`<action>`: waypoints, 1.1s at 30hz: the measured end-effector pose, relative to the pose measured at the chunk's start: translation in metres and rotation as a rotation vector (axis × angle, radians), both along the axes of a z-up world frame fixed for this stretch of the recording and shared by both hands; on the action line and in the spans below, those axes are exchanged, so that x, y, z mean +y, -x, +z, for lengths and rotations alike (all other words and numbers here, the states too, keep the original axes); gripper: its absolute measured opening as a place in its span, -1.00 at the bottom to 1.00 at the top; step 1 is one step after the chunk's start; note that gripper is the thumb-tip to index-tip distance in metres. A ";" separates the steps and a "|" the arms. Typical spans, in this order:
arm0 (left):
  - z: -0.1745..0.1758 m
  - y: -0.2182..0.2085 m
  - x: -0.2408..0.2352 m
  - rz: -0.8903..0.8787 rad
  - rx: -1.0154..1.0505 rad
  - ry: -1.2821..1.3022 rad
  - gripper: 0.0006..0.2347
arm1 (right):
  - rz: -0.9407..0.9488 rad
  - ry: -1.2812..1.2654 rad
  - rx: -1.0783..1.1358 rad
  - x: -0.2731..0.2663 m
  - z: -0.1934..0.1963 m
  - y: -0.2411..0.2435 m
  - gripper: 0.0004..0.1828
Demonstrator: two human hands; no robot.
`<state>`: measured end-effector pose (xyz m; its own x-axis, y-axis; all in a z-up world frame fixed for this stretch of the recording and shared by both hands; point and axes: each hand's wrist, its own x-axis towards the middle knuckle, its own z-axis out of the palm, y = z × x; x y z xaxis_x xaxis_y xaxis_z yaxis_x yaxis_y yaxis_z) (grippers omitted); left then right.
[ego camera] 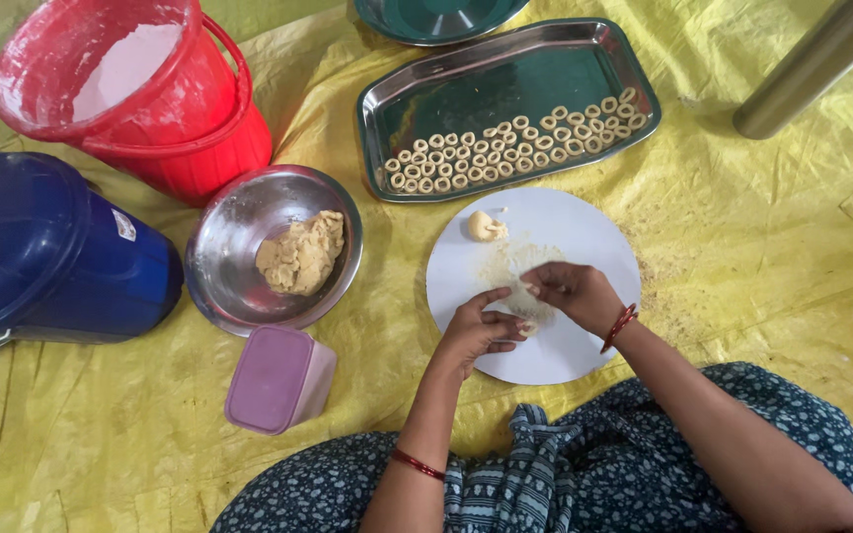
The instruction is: The person sits on a yellow tarp and shapes small pieces of dough into ring-shaped snacks by hand. They roll the dough into thin strips, form them into circles, and place the finished pieces onto a metal tray.
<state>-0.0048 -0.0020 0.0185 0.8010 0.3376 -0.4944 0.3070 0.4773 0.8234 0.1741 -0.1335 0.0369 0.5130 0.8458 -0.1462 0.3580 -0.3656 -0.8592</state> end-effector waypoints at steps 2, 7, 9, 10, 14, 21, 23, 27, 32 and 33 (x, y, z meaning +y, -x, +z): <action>0.001 0.002 -0.003 -0.014 -0.016 0.007 -0.36 | 0.019 -0.203 0.070 -0.002 0.004 0.001 -0.63; 0.008 0.002 -0.008 -0.044 0.016 -0.007 -0.40 | -0.206 -0.344 0.185 -0.005 0.003 -0.014 -0.62; 0.008 -0.001 -0.010 -0.035 0.037 -0.019 -0.44 | -0.272 -0.436 0.415 -0.008 -0.005 -0.021 -0.61; 0.008 -0.001 -0.012 -0.024 0.039 -0.021 -0.46 | -0.299 -0.428 0.437 -0.010 -0.010 -0.023 -0.61; -0.001 -0.001 -0.008 0.030 0.051 -0.041 -0.53 | -0.334 -0.411 0.486 -0.009 -0.031 -0.025 -0.61; -0.019 -0.001 -0.003 0.142 -0.050 -0.152 -0.56 | -0.365 -0.290 0.330 -0.006 -0.048 -0.022 -0.72; -0.018 0.000 -0.002 0.181 -0.047 -0.112 -0.52 | -0.349 -0.331 0.361 -0.006 -0.050 -0.019 -0.66; -0.008 0.000 0.003 0.209 -0.033 0.004 -0.47 | -0.309 -0.280 0.306 -0.004 -0.053 -0.016 -0.59; -0.011 -0.001 0.003 0.225 -0.024 0.094 -0.49 | -0.275 -0.277 0.303 0.000 -0.053 -0.013 -0.63; -0.012 -0.001 0.003 0.240 -0.017 0.086 -0.50 | -0.263 -0.268 0.280 0.001 -0.049 -0.011 -0.64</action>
